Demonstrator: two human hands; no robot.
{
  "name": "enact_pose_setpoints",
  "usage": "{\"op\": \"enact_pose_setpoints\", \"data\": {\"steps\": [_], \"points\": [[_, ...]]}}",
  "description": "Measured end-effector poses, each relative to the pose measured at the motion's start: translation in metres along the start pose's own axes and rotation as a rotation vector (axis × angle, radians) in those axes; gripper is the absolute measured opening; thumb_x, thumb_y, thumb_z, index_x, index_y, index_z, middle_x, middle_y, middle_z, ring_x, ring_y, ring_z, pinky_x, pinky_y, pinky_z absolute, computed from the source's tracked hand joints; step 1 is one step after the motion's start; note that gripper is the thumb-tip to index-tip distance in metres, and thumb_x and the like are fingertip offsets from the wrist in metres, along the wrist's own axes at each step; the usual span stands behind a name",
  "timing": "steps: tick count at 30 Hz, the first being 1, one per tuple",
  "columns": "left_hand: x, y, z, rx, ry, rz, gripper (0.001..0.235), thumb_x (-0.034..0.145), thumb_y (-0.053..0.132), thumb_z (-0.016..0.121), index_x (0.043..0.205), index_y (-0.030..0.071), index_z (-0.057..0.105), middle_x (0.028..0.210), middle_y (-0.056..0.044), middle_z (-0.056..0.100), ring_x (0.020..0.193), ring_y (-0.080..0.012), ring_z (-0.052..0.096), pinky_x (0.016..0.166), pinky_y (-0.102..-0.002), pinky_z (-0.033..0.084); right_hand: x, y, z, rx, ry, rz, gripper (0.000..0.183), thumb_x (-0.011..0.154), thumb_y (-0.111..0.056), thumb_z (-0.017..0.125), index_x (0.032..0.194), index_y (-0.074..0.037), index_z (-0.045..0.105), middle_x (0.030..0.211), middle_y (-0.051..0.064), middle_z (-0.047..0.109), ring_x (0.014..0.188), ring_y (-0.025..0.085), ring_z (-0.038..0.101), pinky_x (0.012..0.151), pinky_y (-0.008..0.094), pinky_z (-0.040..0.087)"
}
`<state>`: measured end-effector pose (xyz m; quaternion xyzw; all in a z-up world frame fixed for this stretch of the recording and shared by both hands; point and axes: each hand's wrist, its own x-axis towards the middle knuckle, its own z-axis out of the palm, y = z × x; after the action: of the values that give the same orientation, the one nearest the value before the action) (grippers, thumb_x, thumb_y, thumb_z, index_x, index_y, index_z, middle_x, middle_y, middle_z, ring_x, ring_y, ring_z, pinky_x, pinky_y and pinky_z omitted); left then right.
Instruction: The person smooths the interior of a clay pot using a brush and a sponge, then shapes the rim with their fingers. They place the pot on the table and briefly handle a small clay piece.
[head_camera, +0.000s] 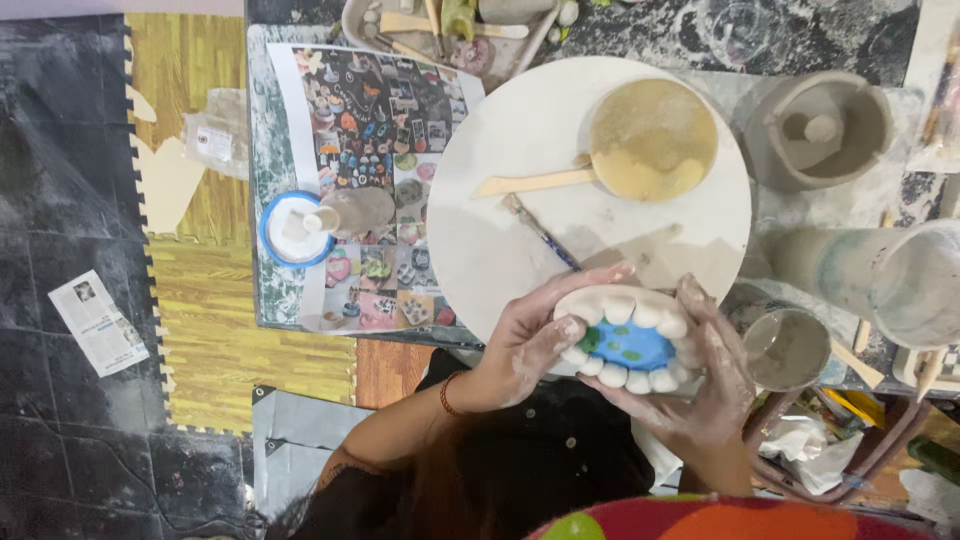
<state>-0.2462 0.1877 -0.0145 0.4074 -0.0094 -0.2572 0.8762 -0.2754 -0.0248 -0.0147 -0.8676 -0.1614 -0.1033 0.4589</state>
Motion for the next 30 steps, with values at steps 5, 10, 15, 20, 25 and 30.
{"op": "enact_pose_setpoints", "data": {"steps": [5, 10, 15, 20, 25, 30], "points": [[0.006, 0.008, 0.004, -0.067, -0.046, -0.055, 0.058, 0.114, 0.036, 0.046, 0.156, -0.003, 0.042, 0.159, -0.013, 0.049, 0.146, -0.0218, 0.051, 0.125, -0.038, 0.043, -0.011, 0.006, -0.001, 0.003, -0.001, -0.013, 0.106, 0.073, -0.038, 0.093, 0.154, -0.007, 0.031, 0.149, 0.022, 0.048, 0.136, 0.039, 0.056, 0.114, 0.053, 0.051], [0.007, 0.019, 0.009, 0.153, -0.111, -0.017, 0.067, 0.117, 0.051, 0.028, 0.154, -0.003, 0.04, 0.146, -0.016, 0.057, 0.139, -0.0219, 0.056, 0.124, -0.036, 0.045, -0.012, 0.005, -0.002, -0.009, -0.01, -0.025, 0.104, 0.073, -0.036, 0.093, 0.152, -0.005, 0.033, 0.147, 0.022, 0.05, 0.134, 0.038, 0.058, 0.112, 0.051, 0.052], [0.008, 0.016, 0.003, 0.272, -0.12, -0.003, 0.075, 0.114, 0.058, 0.022, 0.151, -0.005, 0.04, 0.141, -0.019, 0.06, 0.134, -0.0238, 0.06, 0.12, -0.038, 0.047, -0.008, 0.001, -0.004, -0.032, -0.021, -0.013, 0.101, 0.072, -0.034, 0.093, 0.149, -0.003, 0.036, 0.145, 0.022, 0.052, 0.132, 0.037, 0.06, 0.11, 0.049, 0.054], [0.002, 0.013, 0.0, 0.328, -0.052, 0.002, 0.07, 0.115, 0.053, 0.022, 0.152, -0.004, 0.036, 0.145, -0.019, 0.054, 0.139, -0.0248, 0.055, 0.121, -0.038, 0.045, 0.002, -0.008, 0.0, -0.083, -0.04, 0.095, 0.098, 0.072, -0.033, 0.093, 0.147, -0.001, 0.038, 0.144, 0.022, 0.054, 0.129, 0.037, 0.062, 0.108, 0.047, 0.055], [0.003, 0.027, 0.0, 0.526, 0.028, 0.098, 0.048, 0.119, 0.035, 0.032, 0.147, -0.001, 0.045, 0.144, -0.021, 0.061, 0.133, -0.0314, 0.064, 0.117, -0.039, 0.05, 0.013, -0.019, 0.011, -0.017, -0.056, 0.111, 0.102, 0.07, -0.03, 0.096, 0.148, 0.0, 0.036, 0.147, 0.022, 0.054, 0.132, 0.036, 0.063, 0.108, 0.045, 0.057], [-0.002, 0.052, 0.004, 0.992, 0.202, 0.05, 0.035, 0.113, 0.024, 0.041, 0.136, 0.007, 0.06, 0.121, -0.02, 0.073, 0.105, -0.0354, 0.075, 0.091, -0.041, 0.061, 0.033, -0.04, 0.028, -0.273, -0.103, 0.053, 0.108, 0.06, -0.042, 0.096, 0.143, 0.0, 0.042, 0.131, 0.022, 0.054, 0.119, 0.042, 0.055, 0.1, 0.054, 0.047]]}}
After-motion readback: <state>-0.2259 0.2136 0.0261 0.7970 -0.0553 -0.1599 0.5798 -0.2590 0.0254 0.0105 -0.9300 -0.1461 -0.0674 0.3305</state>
